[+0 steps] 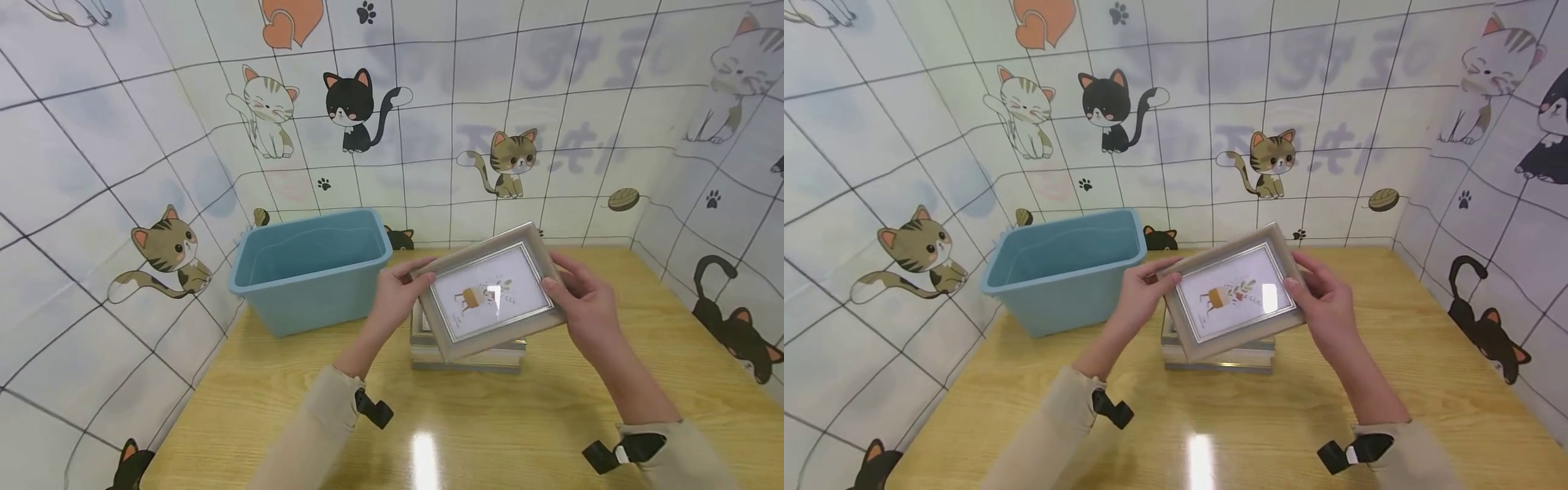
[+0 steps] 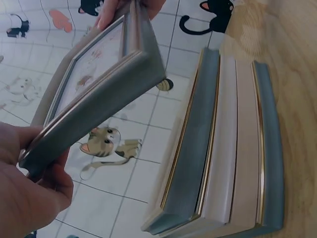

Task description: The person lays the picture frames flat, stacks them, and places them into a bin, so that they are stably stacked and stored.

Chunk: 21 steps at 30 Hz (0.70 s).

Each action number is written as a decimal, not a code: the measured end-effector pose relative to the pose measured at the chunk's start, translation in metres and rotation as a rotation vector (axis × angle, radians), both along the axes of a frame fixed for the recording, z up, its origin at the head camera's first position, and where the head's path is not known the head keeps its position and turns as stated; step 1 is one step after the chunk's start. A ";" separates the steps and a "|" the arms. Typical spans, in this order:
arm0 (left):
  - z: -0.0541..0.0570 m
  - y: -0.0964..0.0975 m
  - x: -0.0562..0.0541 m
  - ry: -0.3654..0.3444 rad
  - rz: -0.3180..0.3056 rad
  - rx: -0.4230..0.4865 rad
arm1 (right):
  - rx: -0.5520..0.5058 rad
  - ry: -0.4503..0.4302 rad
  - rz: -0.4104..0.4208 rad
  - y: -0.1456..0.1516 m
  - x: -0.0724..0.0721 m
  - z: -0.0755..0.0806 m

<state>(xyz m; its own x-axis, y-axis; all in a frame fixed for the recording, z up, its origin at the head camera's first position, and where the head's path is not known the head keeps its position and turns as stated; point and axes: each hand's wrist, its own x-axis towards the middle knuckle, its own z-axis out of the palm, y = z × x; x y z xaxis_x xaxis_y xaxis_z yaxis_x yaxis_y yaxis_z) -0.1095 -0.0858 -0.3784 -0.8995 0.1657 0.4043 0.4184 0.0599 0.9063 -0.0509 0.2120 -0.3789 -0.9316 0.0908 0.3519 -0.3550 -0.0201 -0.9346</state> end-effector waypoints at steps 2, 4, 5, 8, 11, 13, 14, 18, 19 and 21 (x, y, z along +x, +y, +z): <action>0.001 0.001 -0.012 -0.037 0.057 -0.015 | 0.079 -0.049 -0.038 -0.005 -0.003 -0.002; 0.001 0.003 -0.023 -0.069 0.107 -0.046 | 0.161 -0.096 -0.064 -0.008 -0.004 -0.005; 0.001 0.004 -0.027 -0.085 0.129 -0.065 | 0.208 -0.115 -0.079 -0.010 -0.005 -0.007; -0.004 0.007 -0.041 -0.128 0.182 -0.132 | 0.322 -0.170 -0.095 -0.014 -0.006 -0.013; -0.011 0.011 -0.054 -0.160 0.208 -0.221 | 0.399 -0.205 -0.118 -0.017 -0.009 -0.020; -0.015 0.013 -0.063 -0.169 0.216 -0.282 | 0.441 -0.217 -0.133 -0.017 -0.011 -0.024; -0.017 0.015 -0.066 -0.175 0.217 -0.308 | 0.457 -0.215 -0.142 -0.017 -0.013 -0.026; -0.022 0.019 -0.074 -0.183 0.192 -0.331 | 0.484 -0.214 -0.154 -0.017 -0.019 -0.035; -0.023 0.020 -0.076 -0.186 0.181 -0.325 | 0.485 -0.219 -0.152 -0.017 -0.020 -0.037; -0.026 0.022 -0.079 -0.192 0.159 -0.323 | 0.481 -0.231 -0.148 -0.017 -0.023 -0.041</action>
<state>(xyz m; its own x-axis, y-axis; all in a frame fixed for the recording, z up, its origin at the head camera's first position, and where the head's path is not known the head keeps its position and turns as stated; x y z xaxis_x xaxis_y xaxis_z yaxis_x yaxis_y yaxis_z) -0.1889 -0.0639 -0.4042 -0.9782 0.1090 0.1770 0.2063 0.4045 0.8910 -0.0735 0.1951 -0.4202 -0.9790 0.1057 0.1742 -0.1067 0.4627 -0.8801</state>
